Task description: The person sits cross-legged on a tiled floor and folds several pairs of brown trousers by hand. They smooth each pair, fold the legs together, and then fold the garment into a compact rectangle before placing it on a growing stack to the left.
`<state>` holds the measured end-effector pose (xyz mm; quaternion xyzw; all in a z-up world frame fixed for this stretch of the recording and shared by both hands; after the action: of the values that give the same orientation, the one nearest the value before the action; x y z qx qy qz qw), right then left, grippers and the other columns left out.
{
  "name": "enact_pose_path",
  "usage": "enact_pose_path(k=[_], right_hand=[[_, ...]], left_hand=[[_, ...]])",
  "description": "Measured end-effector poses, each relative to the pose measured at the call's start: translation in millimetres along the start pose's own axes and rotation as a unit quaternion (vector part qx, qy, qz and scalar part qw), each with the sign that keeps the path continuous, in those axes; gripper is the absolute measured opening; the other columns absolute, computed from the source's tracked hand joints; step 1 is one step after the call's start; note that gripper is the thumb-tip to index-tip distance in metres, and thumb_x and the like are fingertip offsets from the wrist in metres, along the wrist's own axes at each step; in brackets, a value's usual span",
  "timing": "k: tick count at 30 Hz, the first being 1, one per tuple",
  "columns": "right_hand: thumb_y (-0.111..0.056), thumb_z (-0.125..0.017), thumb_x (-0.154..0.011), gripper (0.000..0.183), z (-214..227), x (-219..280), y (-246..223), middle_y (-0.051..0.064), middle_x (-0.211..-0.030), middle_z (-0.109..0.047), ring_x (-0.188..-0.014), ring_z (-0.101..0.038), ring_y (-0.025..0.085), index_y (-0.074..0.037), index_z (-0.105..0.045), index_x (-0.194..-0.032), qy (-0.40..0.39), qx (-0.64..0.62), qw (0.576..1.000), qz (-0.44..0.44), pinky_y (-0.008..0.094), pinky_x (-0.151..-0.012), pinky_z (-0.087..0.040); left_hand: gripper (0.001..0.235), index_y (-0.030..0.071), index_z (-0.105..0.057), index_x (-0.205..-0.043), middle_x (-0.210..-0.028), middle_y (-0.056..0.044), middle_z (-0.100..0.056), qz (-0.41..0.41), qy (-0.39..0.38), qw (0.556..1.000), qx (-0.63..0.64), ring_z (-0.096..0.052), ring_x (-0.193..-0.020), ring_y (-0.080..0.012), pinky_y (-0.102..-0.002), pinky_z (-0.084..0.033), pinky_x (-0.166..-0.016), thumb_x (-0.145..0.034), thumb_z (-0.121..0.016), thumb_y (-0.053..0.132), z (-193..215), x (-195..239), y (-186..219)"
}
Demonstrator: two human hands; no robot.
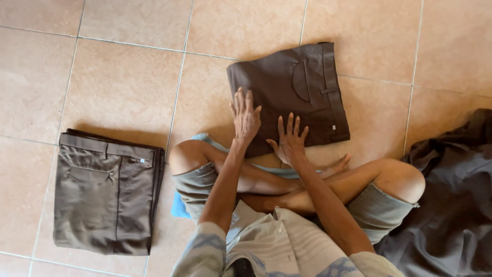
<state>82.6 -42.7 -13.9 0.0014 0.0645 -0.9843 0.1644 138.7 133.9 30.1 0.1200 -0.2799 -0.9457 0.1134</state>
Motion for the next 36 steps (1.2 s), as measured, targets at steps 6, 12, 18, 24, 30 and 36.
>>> enact_pose_path(k=[6,12,18,24,30,36], right_hand=[[-0.069,-0.050,-0.093,0.097,-21.6,3.7,6.6,0.034,-0.165,-0.018,-0.152,-0.013,0.056,-0.007,-0.027,-0.164,0.032,0.029,0.999,0.018,0.083,-0.107,-0.022],[-0.070,-0.047,-0.092,0.096,-23.7,3.5,6.0,0.033,-0.166,-0.017,-0.154,-0.012,0.053,-0.008,-0.028,-0.164,0.034,0.035,0.999,0.008,0.081,-0.108,-0.019],[-0.070,-0.048,-0.092,0.097,-17.9,0.3,4.0,0.033,-0.166,-0.016,-0.154,-0.010,0.054,-0.008,-0.027,-0.163,-0.006,0.036,0.999,-0.012,0.082,-0.110,-0.018],[-0.067,-0.056,-0.091,0.096,-9.6,-0.3,1.9,0.032,-0.166,-0.018,-0.153,-0.012,0.053,-0.007,-0.030,-0.162,-0.035,0.021,0.999,-0.025,0.080,-0.111,-0.017],[-0.067,-0.051,-0.095,0.095,-16.7,-0.5,4.6,0.032,-0.166,-0.016,-0.152,-0.013,0.054,-0.009,-0.023,-0.165,0.020,-0.015,1.000,-0.019,0.082,-0.110,-0.015],[-0.072,-0.049,-0.091,0.100,-33.6,-0.5,9.7,0.031,-0.167,-0.019,-0.151,-0.020,0.055,-0.012,-0.018,-0.165,0.070,0.007,0.998,-0.007,0.083,-0.109,-0.023]], left_hand=[[0.078,0.015,-0.030,-0.162,-0.168,-0.018,-0.027,-0.042,-0.120,0.990,-0.061,-0.021,-0.157,-0.0353,-0.076,-0.010,-0.120,-0.101,-0.047,0.061,-74.0,-58.3,-47.3],[0.098,0.007,-0.037,-0.157,-0.163,-0.024,-0.036,-0.015,-0.002,0.997,-0.075,-0.027,-0.155,-0.0368,-0.077,-0.011,-0.116,-0.094,-0.041,0.082,-69.9,-84.1,-45.5],[0.096,0.013,-0.036,-0.160,-0.165,-0.019,-0.033,-0.022,0.050,0.993,-0.105,-0.023,-0.155,-0.0422,-0.077,-0.008,-0.116,-0.093,-0.044,0.081,-81.2,-95.8,-58.2],[0.102,0.016,-0.031,-0.163,-0.169,-0.016,-0.025,-0.009,-0.013,0.998,-0.068,-0.018,-0.155,-0.0463,-0.080,-0.018,-0.115,-0.087,-0.065,0.077,-80.5,-100.3,-68.6],[0.088,0.004,-0.020,-0.162,-0.155,-0.029,-0.042,0.209,-0.002,0.977,0.028,-0.049,-0.139,-0.0452,-0.053,-0.042,-0.117,-0.098,-0.066,0.042,-25.2,13.7,-46.0],[0.100,-0.001,-0.027,-0.158,-0.143,-0.030,-0.055,0.211,-0.111,0.959,0.151,-0.056,-0.130,-0.0474,-0.057,-0.043,-0.113,-0.076,-0.080,0.018,-84.1,64.5,-116.2]])
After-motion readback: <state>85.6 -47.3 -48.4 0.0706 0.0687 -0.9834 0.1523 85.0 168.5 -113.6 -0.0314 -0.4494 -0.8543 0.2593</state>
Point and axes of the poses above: each hand's wrist, its own x-axis away from the middle knuckle, its own z-axis out of the back of the hand, y = z × x, the point moved 2 cm from there along -x, towards the middle knuckle
